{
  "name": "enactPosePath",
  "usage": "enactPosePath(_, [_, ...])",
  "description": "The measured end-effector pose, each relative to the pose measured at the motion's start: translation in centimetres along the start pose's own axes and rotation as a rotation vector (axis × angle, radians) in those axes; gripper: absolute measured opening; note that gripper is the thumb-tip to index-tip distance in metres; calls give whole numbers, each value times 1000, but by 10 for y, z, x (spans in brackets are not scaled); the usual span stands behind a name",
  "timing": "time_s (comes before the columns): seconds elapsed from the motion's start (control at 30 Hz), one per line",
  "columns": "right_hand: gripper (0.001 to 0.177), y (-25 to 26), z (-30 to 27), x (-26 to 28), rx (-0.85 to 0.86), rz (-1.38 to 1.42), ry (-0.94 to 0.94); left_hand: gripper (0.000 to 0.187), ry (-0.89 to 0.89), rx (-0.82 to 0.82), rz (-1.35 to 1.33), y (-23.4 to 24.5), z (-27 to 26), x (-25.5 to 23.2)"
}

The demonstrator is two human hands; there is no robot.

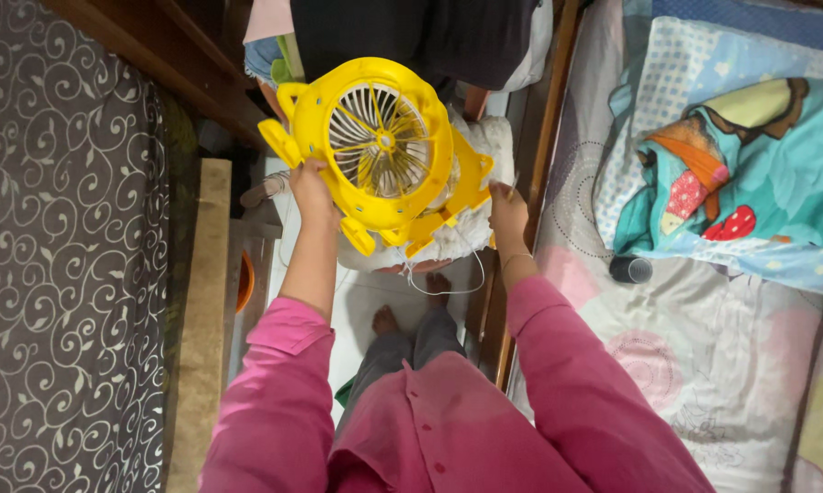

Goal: The person assembles a small yellow portable fan by attaching the front grille to the main body using a screwdriver. They repeatedly tighten screws around the perimeter to secure the grille in place.

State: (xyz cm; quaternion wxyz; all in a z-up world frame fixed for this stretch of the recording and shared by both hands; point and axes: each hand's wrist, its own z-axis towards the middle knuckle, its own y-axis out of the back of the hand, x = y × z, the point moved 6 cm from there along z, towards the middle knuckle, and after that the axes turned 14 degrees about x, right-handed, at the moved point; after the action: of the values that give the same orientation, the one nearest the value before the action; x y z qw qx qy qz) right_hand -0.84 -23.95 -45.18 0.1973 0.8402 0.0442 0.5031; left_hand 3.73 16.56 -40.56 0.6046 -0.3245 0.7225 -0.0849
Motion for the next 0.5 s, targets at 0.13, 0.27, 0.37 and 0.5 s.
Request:
enactPosePath(0.13, [49,-1,-15,19,116,207,-165,31,87,-100,-103,10,-6,16])
enactPosePath(0.27, [52,-6,-28,39,232,289,-109,40,164,5,-162,2,-18,18])
enactPosePath(0.37, [55,-23,-34,56,403,436,-69,41,223,39,-233,-5,-25,14])
enactPosePath(0.5, [55,-33,-25,78,403,411,-67,40,271,109,-249,-15,-25,10])
